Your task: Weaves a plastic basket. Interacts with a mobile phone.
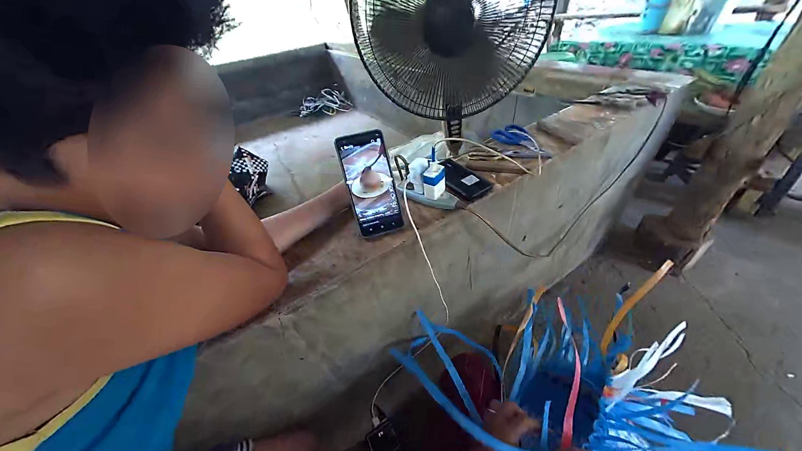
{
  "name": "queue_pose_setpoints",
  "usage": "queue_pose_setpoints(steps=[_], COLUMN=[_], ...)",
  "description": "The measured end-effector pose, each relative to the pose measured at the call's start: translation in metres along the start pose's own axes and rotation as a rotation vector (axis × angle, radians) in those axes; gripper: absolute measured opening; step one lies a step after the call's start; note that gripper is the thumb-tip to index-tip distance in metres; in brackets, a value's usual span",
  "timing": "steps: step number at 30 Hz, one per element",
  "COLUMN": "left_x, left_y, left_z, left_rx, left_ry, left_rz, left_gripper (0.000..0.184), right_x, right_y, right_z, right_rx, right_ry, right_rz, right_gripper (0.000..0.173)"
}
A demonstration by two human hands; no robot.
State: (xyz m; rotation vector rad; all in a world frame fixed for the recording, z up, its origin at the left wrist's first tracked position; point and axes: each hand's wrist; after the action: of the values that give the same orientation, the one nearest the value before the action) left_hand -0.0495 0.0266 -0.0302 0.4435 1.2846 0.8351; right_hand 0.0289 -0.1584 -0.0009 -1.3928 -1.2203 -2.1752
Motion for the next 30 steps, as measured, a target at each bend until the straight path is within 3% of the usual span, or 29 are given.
queue_pose_setpoints(steps=[1, 3, 5, 6, 8, 10, 11, 13, 15, 19, 23, 26, 30], left_x=[0.0, -0.012, -0.022, -0.026, -0.038, -0.041, -0.039, -0.036, -0.036, -0.025, -0.016, -0.01, -0.006], left_y=[0.007, 0.034, 0.053, 0.055, 0.05, 0.036, 0.028, 0.01, -0.007, -0.019, -0.017, -0.014, -0.014], left_z=[-0.006, -0.018, -0.028, -0.033, -0.034, -0.026, -0.019, -0.006, 0.001, 0.018, 0.03, 0.039, 0.045], left_rx=[-0.013, 0.193, 0.417, 0.415, 0.18, -0.024, -0.058, -0.002, 0.133, 0.446, 0.725, 0.774, 0.749], left_ry=[0.049, 0.288, 0.51, 0.553, 0.482, 0.193, 0.051, -0.051, -0.002, 0.176, 0.146, 0.129, 0.095], left_rz=[-0.017, -0.154, -0.469, -0.663, -0.911, -0.723, -0.505, -0.139, -0.018, -0.032, 0.037, 0.01, -0.033], left_gripper=[0.036, 0.032, 0.062, 0.072, 0.07, 0.052, 0.043, 0.029, 0.031, 0.042, 0.043, 0.041, 0.037], right_x=[0.0, 0.0, 0.0, 0.0, 0.002, 0.002, 0.002, 0.001, -0.002, -0.007, -0.012, -0.003, 0.015], right_y=[0.002, 0.006, 0.008, 0.009, 0.011, 0.012, 0.013, 0.014, 0.017, 0.023, 0.022, 0.018, 0.01], right_z=[0.001, 0.003, 0.006, 0.007, 0.01, 0.01, 0.01, 0.006, 0.001, -0.009, -0.016, -0.017, -0.021], right_rx=[0.014, 0.062, 0.103, 0.127, 0.182, 0.198, 0.191, 0.156, 0.136, 0.125, 0.107, -0.026, -0.282], right_ry=[-0.012, -0.059, -0.117, -0.147, -0.209, -0.252, -0.266, -0.269, -0.284, -0.308, -0.358, -0.347, -0.241], right_rz=[0.0, -0.008, -0.016, -0.028, -0.053, -0.08, -0.093, -0.104, -0.122, -0.096, -0.005, 0.023, -0.038], right_gripper=[0.019, 0.02, 0.021, 0.021, 0.023, 0.024, 0.024, 0.024, 0.024, 0.032, 0.045, 0.046, 0.03])
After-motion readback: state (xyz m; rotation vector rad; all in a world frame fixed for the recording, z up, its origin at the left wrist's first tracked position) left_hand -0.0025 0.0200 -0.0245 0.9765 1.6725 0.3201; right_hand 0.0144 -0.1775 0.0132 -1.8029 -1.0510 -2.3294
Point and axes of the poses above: each hand's wrist, its own z-axis towards the middle knuckle, its own y-axis out of the back of the hand, x = y × z, and after that the axes turned 13 degrees about z, right-handed
